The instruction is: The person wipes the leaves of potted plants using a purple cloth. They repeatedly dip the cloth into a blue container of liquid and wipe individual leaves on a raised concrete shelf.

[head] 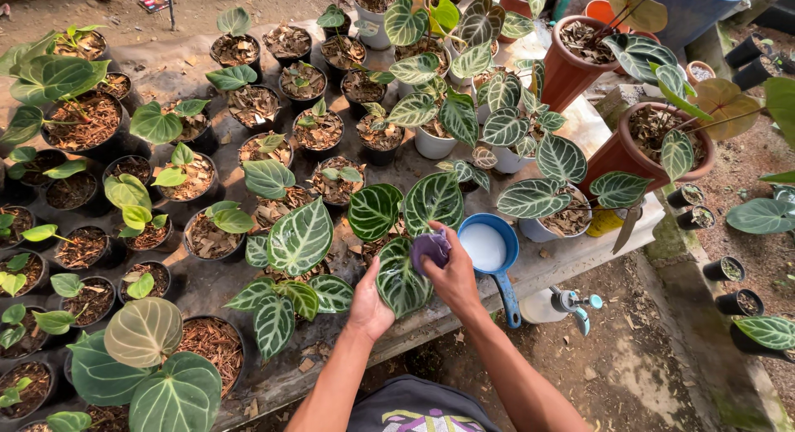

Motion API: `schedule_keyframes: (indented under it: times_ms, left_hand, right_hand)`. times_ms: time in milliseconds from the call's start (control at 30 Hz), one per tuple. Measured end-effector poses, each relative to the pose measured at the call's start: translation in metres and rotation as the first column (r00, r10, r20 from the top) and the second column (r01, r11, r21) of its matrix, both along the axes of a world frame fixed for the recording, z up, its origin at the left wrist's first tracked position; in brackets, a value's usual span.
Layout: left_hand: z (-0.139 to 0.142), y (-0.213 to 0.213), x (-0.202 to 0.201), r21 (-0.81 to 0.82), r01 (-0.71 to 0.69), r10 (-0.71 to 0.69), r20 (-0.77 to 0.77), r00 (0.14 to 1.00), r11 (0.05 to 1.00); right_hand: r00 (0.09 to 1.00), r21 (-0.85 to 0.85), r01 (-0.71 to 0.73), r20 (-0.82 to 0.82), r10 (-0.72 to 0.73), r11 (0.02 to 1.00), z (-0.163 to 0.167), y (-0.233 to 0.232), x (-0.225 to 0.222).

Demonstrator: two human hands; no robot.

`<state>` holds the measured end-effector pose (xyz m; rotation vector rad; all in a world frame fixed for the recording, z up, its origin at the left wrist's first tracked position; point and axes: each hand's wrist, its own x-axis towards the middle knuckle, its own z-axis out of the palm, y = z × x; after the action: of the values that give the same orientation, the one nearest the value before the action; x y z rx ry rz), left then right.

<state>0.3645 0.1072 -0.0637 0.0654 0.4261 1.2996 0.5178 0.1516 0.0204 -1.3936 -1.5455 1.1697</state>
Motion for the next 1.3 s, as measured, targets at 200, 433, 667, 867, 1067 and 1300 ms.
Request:
schedule_keyframes:
  times_ms: [200, 433, 667, 867, 1067, 1300]
  left_hand:
    - [-0.013, 0.012, 0.017, 0.009, 0.031, -0.031, -0.023, 0.999, 0.999]
    - [-0.025, 0.03, 0.036, -0.103, -0.017, 0.008, -0.09, 0.996, 0.995]
    - [-0.009, 0.038, 0.046, -0.007, 0.045, -0.045, 0.004, 0.999, 0.999]
    - [-0.007, 0.048, 0.066, -0.074, -0.027, 0.02, -0.093, 0.995, 0.997]
    - [-0.044, 0.058, 0.066, 0.158, -0.051, 0.009, 0.256, 0.967, 0.986]
    - [-0.021, 0.055, 0.082, -0.134, -0.003, 0.0, -0.027, 1.0, 0.991]
  right_hand:
    - [0.936, 0.475, -0.126, 0.349, -0.055, 0.871, -0.017, 0.006, -0.011]
    - [0.877, 0.524, -0.336, 0.478, 0.057, 0.783, -0.043, 0.001, 0.017]
    - [0.961, 0.131, -0.136, 0.256, 0.099, 0.982, -0.013, 0.026, 0.043]
    - [0.939, 0.576, -0.216, 0.345, 0.005, 0.788, -0.035, 0.037, 0.025]
    - [0.897, 0.414, -0.41, 0.343, 0.277, 0.813, -0.041, 0.013, 0.04]
    - [0.79, -0.022, -0.591, 0.186, 0.584, 0.807, -0.011, 0.028, 0.097]
